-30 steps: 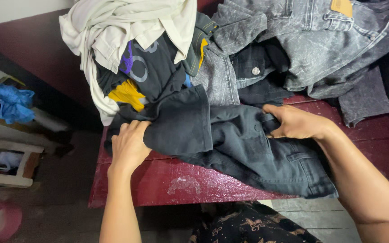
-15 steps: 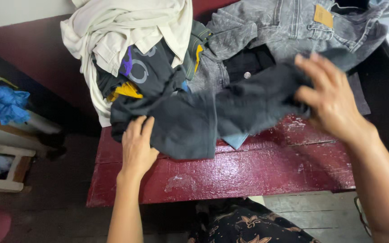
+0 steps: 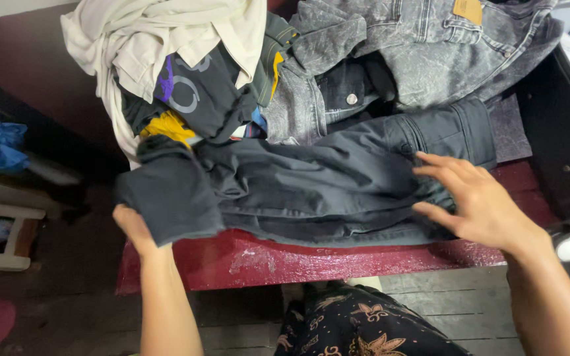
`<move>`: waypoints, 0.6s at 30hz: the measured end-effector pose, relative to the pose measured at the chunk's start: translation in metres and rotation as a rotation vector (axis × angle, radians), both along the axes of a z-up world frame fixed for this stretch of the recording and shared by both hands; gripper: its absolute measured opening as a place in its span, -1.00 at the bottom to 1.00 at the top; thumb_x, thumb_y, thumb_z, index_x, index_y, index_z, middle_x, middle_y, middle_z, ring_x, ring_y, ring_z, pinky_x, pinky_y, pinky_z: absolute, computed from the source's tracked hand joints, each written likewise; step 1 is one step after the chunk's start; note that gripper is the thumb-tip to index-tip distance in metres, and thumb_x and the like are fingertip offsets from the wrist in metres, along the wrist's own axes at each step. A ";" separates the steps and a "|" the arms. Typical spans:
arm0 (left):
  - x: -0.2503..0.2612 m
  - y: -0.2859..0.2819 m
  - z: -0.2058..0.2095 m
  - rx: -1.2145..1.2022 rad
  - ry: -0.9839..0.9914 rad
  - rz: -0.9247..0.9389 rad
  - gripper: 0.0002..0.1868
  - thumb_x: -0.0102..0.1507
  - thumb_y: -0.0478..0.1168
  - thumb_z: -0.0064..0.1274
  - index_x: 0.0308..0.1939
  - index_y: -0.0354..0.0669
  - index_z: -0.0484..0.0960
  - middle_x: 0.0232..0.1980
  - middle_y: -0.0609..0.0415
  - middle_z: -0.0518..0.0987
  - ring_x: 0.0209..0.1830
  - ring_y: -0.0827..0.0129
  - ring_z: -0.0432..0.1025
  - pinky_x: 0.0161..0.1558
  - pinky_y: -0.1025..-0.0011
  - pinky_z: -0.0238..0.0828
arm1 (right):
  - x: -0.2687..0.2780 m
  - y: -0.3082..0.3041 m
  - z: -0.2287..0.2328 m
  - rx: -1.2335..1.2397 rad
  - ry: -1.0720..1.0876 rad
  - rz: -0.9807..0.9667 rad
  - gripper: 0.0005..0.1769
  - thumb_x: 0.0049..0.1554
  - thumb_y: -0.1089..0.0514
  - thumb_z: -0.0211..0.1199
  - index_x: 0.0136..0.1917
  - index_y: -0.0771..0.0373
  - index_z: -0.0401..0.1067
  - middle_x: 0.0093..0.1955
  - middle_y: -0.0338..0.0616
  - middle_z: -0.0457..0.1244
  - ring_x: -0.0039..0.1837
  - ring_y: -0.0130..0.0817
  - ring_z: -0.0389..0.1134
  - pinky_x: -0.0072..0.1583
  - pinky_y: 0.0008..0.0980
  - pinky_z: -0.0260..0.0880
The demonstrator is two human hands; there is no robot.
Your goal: The person folds a pair of light-colored pants and places them in a suitcase, then takes a pair of dark pants, spreads them out on a red surface, smooths them with their hands, and folds them into a rectangle.
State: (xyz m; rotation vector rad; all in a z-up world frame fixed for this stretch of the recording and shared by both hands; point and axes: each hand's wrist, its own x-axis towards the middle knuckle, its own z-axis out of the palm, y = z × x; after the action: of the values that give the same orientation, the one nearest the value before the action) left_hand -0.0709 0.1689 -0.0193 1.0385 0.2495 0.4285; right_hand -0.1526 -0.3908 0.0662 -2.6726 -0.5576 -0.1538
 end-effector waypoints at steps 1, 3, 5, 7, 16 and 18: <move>0.001 0.007 0.002 -0.199 -0.050 0.023 -0.60 0.35 -0.20 -0.27 0.04 -0.37 0.62 0.02 -0.09 0.68 -0.02 0.17 0.61 0.08 0.33 0.57 | 0.006 0.010 -0.001 -0.008 -0.051 0.037 -0.34 -0.07 -0.03 0.39 0.26 0.26 0.41 0.52 -0.01 0.13 0.50 0.00 0.14 0.39 -0.02 0.15; -0.001 0.017 0.007 -0.395 -0.108 0.052 -0.61 0.39 -0.14 -0.24 0.06 -0.34 0.60 0.04 -0.09 0.67 -0.01 0.16 0.63 0.09 0.29 0.59 | 0.013 0.020 -0.002 -0.013 -0.107 0.079 -0.13 -0.13 -0.12 0.43 0.36 0.34 0.35 0.48 0.07 0.14 0.48 0.06 0.14 0.34 0.01 0.16; -0.005 0.026 0.019 0.076 -0.208 0.316 -0.62 0.42 -0.30 -0.15 0.26 -0.49 0.46 0.18 -0.20 0.62 0.07 0.05 0.61 0.17 0.14 0.63 | 0.022 0.026 -0.008 -0.130 -0.181 0.040 -0.24 -0.12 -0.01 0.39 0.33 0.27 0.40 0.41 -0.02 0.25 0.36 -0.03 0.27 0.27 -0.04 0.26; -0.018 0.021 0.026 0.666 0.098 0.487 -0.43 0.36 -0.38 -0.15 0.49 -0.33 0.22 0.21 -0.32 0.58 0.10 -0.12 0.56 0.18 0.06 0.51 | 0.024 0.022 -0.016 -0.117 -0.227 0.050 -0.36 -0.05 0.04 0.36 0.30 0.23 0.42 0.33 -0.06 0.31 0.31 -0.07 0.33 0.23 -0.09 0.32; -0.053 -0.032 0.083 1.757 0.514 0.246 0.17 0.01 -0.49 0.12 0.59 -0.19 -0.25 0.61 -0.49 -0.12 0.53 -0.49 -0.06 0.21 -0.43 0.06 | 0.054 0.002 -0.020 0.014 -0.324 -0.214 -0.79 0.33 0.13 0.22 0.21 0.17 0.47 -0.03 0.09 0.37 0.00 0.09 0.42 -0.01 -0.03 0.42; -0.061 -0.049 0.094 1.929 0.420 0.179 0.17 -0.04 -0.45 0.16 0.56 -0.24 -0.18 0.63 -0.46 -0.12 0.58 -0.51 -0.19 0.26 -0.58 -0.18 | 0.068 0.003 -0.010 -0.009 -0.351 -0.225 -0.81 0.36 0.10 0.21 0.20 0.17 0.47 -0.03 0.11 0.37 0.00 0.11 0.42 -0.01 -0.01 0.42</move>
State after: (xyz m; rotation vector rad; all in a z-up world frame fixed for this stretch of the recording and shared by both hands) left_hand -0.1322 0.1195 0.0745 3.0300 0.2649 0.5681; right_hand -0.0847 -0.3875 0.0564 -2.7259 -0.3552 -0.6955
